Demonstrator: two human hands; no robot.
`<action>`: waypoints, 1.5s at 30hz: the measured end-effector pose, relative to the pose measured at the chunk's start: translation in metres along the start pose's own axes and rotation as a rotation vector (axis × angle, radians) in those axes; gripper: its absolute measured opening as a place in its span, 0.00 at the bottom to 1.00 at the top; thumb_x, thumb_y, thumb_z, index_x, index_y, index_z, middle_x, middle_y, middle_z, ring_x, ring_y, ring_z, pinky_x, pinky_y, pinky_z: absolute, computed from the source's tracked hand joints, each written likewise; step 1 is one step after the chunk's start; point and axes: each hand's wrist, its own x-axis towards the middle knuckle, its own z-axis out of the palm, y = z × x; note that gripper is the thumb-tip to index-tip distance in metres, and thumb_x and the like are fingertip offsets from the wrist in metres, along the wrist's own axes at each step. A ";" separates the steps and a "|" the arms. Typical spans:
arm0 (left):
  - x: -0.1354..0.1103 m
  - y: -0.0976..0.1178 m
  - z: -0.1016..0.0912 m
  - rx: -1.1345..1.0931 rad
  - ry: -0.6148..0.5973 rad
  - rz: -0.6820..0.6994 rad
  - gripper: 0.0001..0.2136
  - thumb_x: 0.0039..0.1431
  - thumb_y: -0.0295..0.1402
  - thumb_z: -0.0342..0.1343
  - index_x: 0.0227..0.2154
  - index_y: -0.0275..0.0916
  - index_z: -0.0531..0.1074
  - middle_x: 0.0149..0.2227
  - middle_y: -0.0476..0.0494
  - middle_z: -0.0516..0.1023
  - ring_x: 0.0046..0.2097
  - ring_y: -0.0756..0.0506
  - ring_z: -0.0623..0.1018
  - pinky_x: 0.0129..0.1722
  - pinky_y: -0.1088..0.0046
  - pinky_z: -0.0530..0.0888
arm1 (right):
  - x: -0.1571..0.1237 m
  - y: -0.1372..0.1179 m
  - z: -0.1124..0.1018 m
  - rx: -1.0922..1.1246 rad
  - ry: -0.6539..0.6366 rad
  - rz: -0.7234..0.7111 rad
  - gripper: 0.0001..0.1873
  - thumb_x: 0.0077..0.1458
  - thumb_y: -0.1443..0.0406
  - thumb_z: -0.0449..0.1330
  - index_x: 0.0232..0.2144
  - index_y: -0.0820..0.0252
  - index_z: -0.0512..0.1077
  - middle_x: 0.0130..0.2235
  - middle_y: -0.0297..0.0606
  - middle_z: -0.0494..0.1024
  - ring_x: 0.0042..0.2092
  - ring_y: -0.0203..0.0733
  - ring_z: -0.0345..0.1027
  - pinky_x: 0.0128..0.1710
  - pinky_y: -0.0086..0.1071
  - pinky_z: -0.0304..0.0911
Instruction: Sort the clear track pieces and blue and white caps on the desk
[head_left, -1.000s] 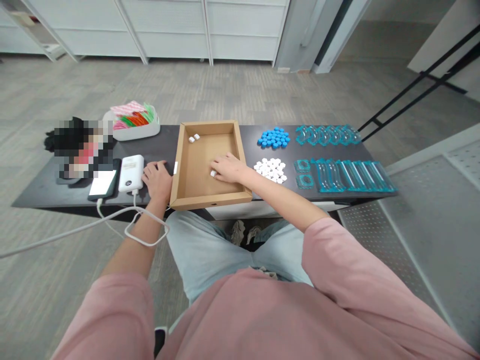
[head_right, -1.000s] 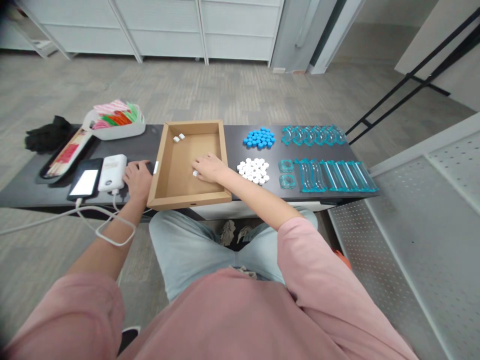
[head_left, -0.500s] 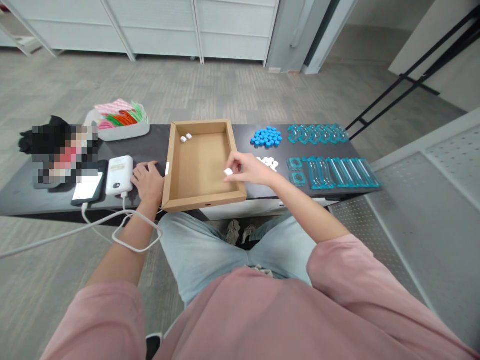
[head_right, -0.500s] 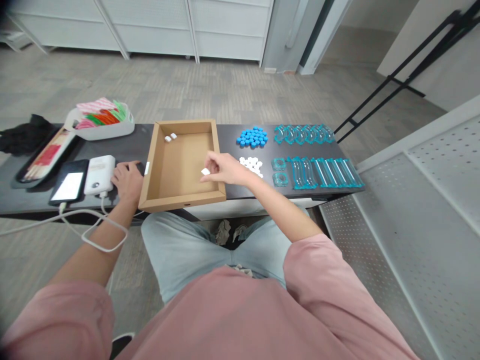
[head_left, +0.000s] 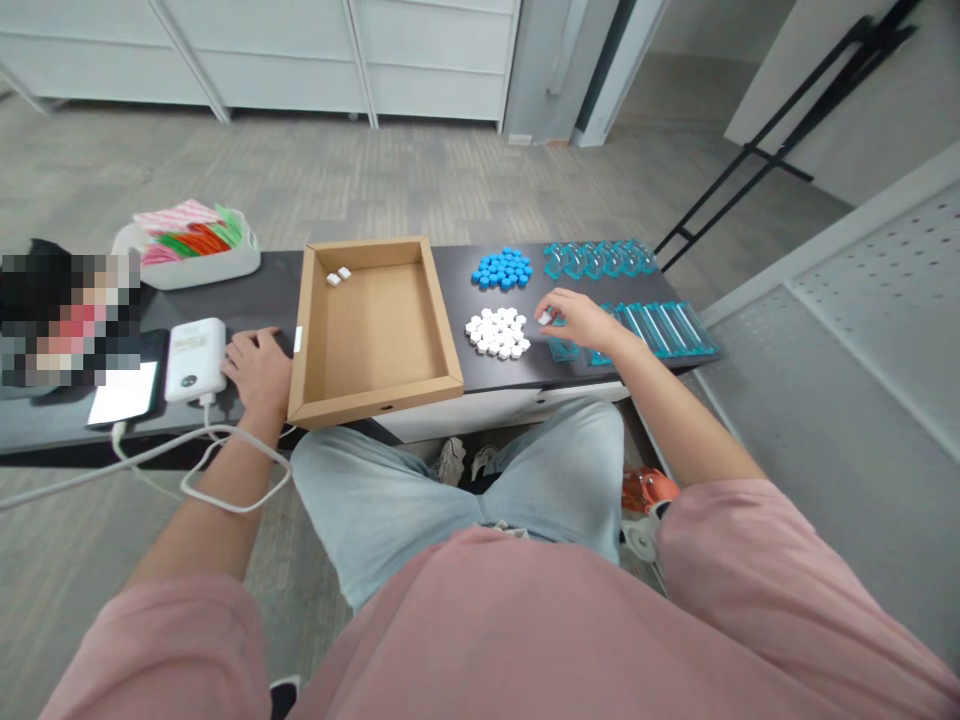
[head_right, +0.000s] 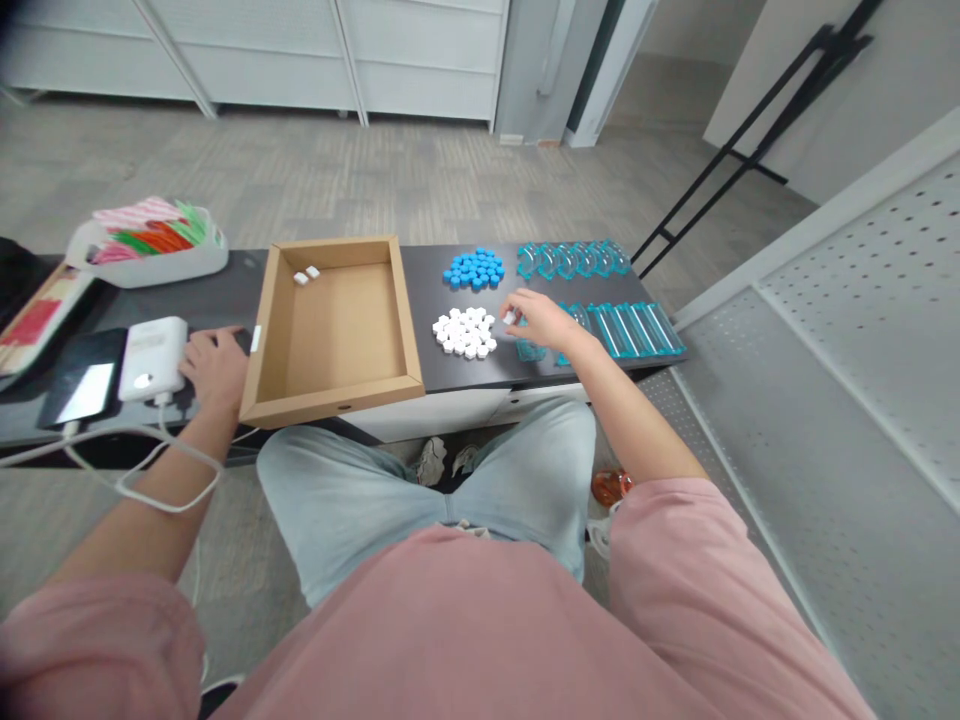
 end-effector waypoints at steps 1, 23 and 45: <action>0.000 0.000 -0.001 0.001 0.002 0.001 0.29 0.81 0.39 0.41 0.73 0.30 0.71 0.71 0.17 0.66 0.70 0.25 0.65 0.69 0.46 0.62 | 0.000 0.000 0.002 -0.010 -0.001 -0.003 0.10 0.54 0.63 0.73 0.40 0.53 0.82 0.46 0.42 0.83 0.41 0.49 0.77 0.50 0.43 0.75; -0.003 0.004 -0.007 -0.024 -0.026 0.009 0.27 0.82 0.36 0.45 0.74 0.29 0.70 0.73 0.16 0.65 0.71 0.23 0.65 0.70 0.43 0.62 | 0.046 -0.026 0.011 0.026 0.024 -0.081 0.19 0.61 0.63 0.68 0.54 0.54 0.80 0.50 0.44 0.86 0.44 0.50 0.80 0.51 0.45 0.77; -0.011 0.013 -0.013 -0.029 0.012 0.033 0.25 0.77 0.38 0.53 0.71 0.33 0.74 0.72 0.19 0.71 0.72 0.23 0.70 0.70 0.43 0.67 | 0.321 -0.191 0.212 -0.247 -0.281 -0.233 0.16 0.73 0.70 0.62 0.59 0.67 0.78 0.64 0.59 0.80 0.63 0.59 0.77 0.66 0.45 0.70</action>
